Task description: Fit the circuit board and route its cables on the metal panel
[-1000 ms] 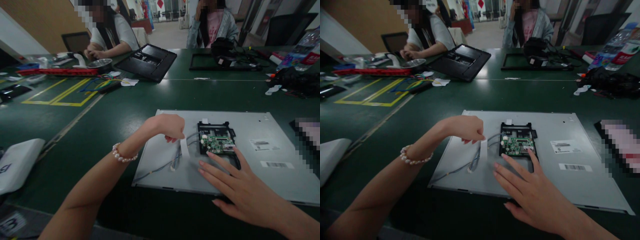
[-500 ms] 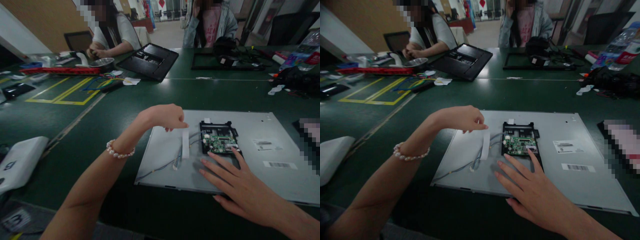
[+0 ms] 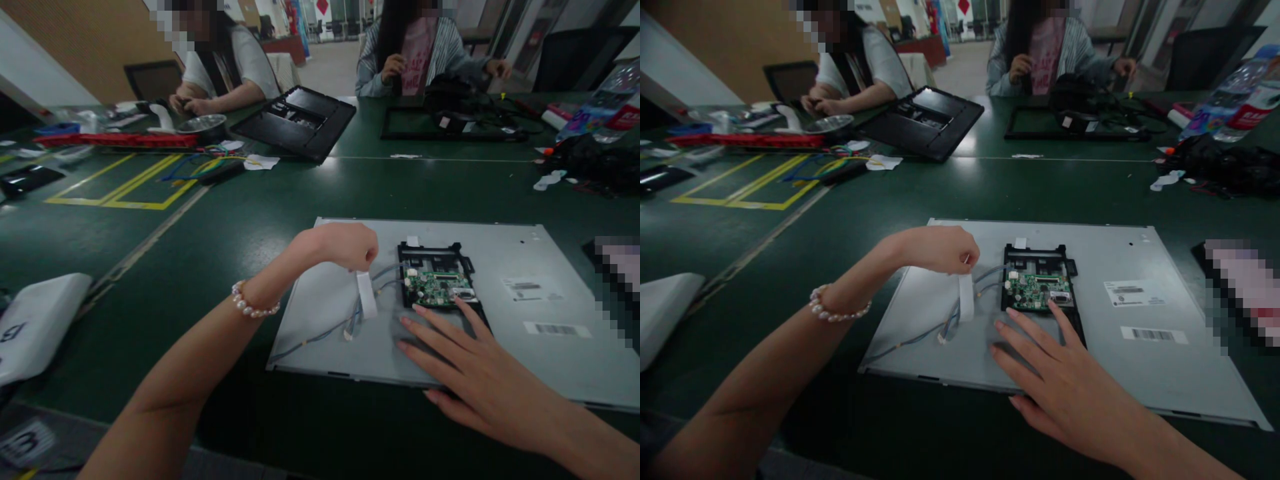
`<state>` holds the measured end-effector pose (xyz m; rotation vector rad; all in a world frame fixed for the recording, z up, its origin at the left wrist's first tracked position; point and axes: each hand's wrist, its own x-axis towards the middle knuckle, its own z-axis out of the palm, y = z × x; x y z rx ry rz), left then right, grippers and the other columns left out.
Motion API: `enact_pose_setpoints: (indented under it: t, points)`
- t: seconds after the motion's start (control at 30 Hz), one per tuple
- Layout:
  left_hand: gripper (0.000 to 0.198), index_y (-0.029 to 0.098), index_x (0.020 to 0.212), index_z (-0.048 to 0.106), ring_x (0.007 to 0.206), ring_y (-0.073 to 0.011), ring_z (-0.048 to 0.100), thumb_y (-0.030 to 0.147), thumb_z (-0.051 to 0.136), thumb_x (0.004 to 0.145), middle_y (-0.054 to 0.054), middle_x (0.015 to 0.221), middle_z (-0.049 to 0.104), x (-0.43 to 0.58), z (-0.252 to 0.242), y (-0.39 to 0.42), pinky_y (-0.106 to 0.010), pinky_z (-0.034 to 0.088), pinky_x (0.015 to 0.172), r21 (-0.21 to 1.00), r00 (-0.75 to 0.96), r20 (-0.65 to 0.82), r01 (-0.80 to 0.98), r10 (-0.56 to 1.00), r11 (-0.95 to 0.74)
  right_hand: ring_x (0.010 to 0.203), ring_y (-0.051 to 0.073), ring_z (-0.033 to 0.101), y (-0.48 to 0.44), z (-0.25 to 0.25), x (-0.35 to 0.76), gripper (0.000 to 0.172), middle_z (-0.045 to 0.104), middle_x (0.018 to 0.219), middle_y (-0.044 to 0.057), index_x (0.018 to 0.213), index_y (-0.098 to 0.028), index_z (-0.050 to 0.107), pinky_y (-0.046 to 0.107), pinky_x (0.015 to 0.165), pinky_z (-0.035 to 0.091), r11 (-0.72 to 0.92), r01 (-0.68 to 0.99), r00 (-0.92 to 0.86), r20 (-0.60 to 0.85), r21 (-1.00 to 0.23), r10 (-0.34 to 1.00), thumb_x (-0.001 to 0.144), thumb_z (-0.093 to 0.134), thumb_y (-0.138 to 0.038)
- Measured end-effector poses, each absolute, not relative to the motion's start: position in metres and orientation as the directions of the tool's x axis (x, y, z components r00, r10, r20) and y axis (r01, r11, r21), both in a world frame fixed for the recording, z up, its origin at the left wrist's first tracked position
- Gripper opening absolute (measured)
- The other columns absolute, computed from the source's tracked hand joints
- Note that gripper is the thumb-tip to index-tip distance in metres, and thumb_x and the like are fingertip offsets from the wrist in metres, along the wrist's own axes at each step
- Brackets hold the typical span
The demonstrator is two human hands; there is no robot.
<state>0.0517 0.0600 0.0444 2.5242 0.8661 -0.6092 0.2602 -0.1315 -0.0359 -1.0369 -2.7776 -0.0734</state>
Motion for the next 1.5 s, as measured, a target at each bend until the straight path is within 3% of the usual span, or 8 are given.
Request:
enact_pose_setpoints:
  t: [0.3,0.43,0.53,0.63,0.8,0.97,1.33,1.5]
  points:
    - [0.017,0.013,0.062,0.066,0.051,-0.0149,0.061,0.016,0.052,0.070,-0.005,0.055,0.066,0.054,0.049,0.050,-0.022,0.045,0.052,0.290,0.565,-0.677,0.794,0.472,-0.535,0.141,0.028,0.032,-0.130,-0.037,0.261,0.048,0.040,0.154,0.005,0.141,-0.029,0.047,0.059,0.113,0.023,0.745,0.667,-0.731,0.180,-0.015,0.658,0.094,0.050,-0.033]
    - [0.025,0.011,0.067,0.069,0.054,-0.0163,0.060,0.027,0.052,0.078,-0.008,0.057,0.066,0.051,0.058,0.046,-0.025,0.045,0.057,0.171,0.547,-0.635,0.788,0.546,-0.591,0.143,0.029,0.030,-0.131,-0.039,0.262,0.051,0.038,0.155,0.006,0.142,-0.029,0.045,0.060,0.113,0.024,0.746,0.666,-0.733,0.179,-0.007,0.656,0.092,0.053,-0.030]
    - [0.032,0.011,0.082,0.072,0.063,-0.0186,0.061,0.037,0.052,0.082,-0.010,0.066,0.069,0.049,0.071,0.038,-0.027,0.043,0.064,0.066,0.545,-0.478,0.804,0.689,-0.591,0.142,0.030,0.031,-0.131,-0.039,0.261,0.054,0.037,0.156,0.006,0.143,-0.029,0.045,0.060,0.112,0.025,0.741,0.671,-0.727,0.170,-0.024,0.665,0.090,0.055,-0.028]
    - [0.033,0.014,0.092,0.072,0.073,-0.0206,0.063,0.037,0.049,0.086,-0.011,0.081,0.071,0.051,0.080,0.026,-0.029,0.042,0.067,0.068,0.602,-0.370,0.777,0.707,-0.626,0.141,0.032,0.033,-0.131,-0.040,0.261,0.056,0.038,0.155,0.006,0.142,-0.028,0.045,0.062,0.112,0.025,0.737,0.674,-0.722,0.168,-0.053,0.672,0.088,0.057,-0.027]
    - [0.028,0.016,0.093,0.073,0.082,-0.0248,0.064,0.037,0.058,0.082,-0.013,0.090,0.072,0.061,0.070,0.008,-0.031,0.042,0.069,0.071,0.637,-0.516,0.698,0.573,-0.712,0.142,0.032,0.030,-0.131,-0.040,0.262,0.055,0.038,0.155,0.007,0.141,-0.027,0.047,0.063,0.111,0.026,0.740,0.671,-0.729,0.149,-0.038,0.669,0.087,0.056,-0.025]
    - [0.029,0.015,0.094,0.073,0.088,-0.0285,0.065,0.039,0.067,0.079,-0.016,0.092,0.071,0.066,0.050,0.008,-0.033,0.045,0.073,-0.002,0.563,-0.505,0.757,0.654,-0.653,0.143,0.029,0.029,-0.132,-0.040,0.262,0.056,0.035,0.156,0.007,0.144,-0.027,0.043,0.060,0.111,0.026,0.747,0.665,-0.739,0.154,0.005,0.656,0.089,0.052,-0.025]
    - [0.052,0.010,0.099,0.073,0.087,-0.0288,0.066,0.057,0.067,0.078,-0.020,0.103,0.070,0.071,0.045,0.010,-0.032,0.047,0.072,0.004,0.576,-0.575,0.713,0.581,-0.701,0.140,0.021,0.036,-0.121,-0.032,0.252,0.043,0.048,0.149,0.008,0.137,-0.022,0.050,0.051,0.120,0.006,0.787,0.617,-0.766,0.223,-0.003,0.602,0.096,0.047,-0.034]
    - [0.053,0.013,0.102,0.073,0.080,-0.0259,0.066,0.058,0.064,0.077,-0.017,0.098,0.072,0.068,0.038,0.018,-0.031,0.048,0.068,0.007,0.587,-0.591,0.690,0.554,-0.724,0.136,0.023,0.042,-0.112,-0.037,0.235,0.040,0.055,0.141,0.012,0.128,-0.017,0.057,0.049,0.120,0.005,0.803,0.596,-0.755,0.342,0.002,0.560,0.095,0.049,-0.039]
